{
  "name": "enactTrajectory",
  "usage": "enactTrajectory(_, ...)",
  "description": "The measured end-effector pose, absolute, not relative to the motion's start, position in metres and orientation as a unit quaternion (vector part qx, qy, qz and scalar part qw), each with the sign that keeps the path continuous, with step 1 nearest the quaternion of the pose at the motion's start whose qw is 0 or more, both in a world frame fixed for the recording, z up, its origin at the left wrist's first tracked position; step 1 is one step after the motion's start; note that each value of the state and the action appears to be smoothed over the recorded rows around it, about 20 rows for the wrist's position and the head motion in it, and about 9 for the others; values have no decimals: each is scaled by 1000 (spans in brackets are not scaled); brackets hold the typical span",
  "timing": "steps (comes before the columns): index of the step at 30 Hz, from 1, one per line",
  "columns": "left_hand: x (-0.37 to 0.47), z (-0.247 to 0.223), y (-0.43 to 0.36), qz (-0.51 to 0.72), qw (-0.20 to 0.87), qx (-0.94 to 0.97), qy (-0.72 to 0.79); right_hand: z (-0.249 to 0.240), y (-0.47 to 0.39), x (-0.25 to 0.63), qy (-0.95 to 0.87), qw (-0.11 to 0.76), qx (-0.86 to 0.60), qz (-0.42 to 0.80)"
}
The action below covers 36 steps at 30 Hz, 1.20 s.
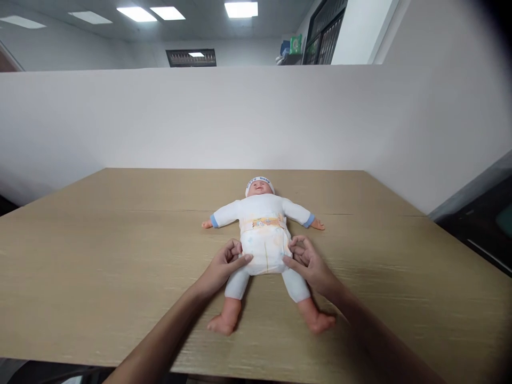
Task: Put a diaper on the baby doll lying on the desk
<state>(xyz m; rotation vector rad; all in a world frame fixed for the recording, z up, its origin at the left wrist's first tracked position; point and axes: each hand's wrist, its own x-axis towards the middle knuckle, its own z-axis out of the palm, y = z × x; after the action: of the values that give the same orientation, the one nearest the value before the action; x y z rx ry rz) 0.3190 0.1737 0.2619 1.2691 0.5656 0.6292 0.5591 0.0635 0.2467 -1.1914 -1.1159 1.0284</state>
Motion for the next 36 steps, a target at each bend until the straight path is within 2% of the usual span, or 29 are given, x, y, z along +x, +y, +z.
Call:
enactTrajectory(8, 320, 259, 173, 320, 730, 544, 261, 252, 59, 561, -480, 563, -504, 445)
enactTrajectory(24, 325, 254, 174, 336, 736, 516, 282, 248, 59, 549, -485, 547, -585, 351)
enactTrajectory(31, 328, 258, 172, 350, 740, 500, 282, 253, 64, 551, -488, 552, -533, 417)
enactTrajectory(36, 328, 258, 173, 363, 729, 509, 281, 255, 62, 556, -501, 542, -535, 412)
